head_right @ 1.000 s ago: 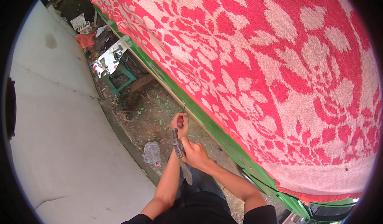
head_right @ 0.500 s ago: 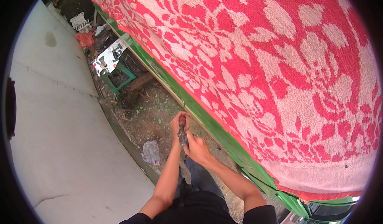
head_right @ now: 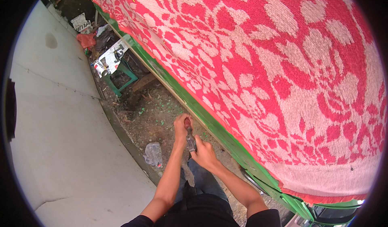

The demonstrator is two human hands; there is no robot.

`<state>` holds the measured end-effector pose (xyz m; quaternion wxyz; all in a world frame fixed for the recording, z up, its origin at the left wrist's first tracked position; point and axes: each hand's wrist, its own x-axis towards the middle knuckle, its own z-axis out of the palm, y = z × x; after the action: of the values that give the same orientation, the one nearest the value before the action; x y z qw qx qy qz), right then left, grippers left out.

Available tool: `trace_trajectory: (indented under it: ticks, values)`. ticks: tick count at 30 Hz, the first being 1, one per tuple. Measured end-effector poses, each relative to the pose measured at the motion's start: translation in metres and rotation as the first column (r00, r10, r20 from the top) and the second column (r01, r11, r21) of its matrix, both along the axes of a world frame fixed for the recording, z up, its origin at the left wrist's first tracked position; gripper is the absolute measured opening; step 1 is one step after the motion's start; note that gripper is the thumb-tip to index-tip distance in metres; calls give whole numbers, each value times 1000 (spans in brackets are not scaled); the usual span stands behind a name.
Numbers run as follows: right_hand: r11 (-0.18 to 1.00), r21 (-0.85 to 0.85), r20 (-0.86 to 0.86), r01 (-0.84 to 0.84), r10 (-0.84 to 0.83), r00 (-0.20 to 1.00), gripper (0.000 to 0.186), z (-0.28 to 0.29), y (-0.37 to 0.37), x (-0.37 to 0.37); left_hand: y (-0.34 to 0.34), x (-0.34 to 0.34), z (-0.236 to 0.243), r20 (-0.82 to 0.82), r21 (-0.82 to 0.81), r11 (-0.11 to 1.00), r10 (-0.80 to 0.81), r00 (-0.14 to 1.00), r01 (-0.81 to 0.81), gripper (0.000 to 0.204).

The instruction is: The person applies a white substance from a spray can along a crack on a green vehicle panel, then uses a chisel and hammer to tap along the treated area. The person works on a single section of the panel throughout the clip.

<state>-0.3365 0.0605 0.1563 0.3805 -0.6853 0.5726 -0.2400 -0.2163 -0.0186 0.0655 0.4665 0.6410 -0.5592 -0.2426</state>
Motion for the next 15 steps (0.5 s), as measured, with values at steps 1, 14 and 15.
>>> trace_trajectory:
  ticks: [1, 14, 15]
  values:
    - [1000, 2, 3, 10, -10, 1000, 43, -1, 3, -4, 6, 1, 4, 80, 0, 1000, 27, 996, -27, 11]
    - [995, 73, 52, 66, -70, 996, 38, 12, 9, -5, -1, -2, 13, -139, -18, 999, -49, 989, 46, 5]
    - [996, 65, 51, 55, -58, 997, 38, 12, 9, -5, -1, -2, 9, -167, -23, 999, -28, 986, 25, 5]
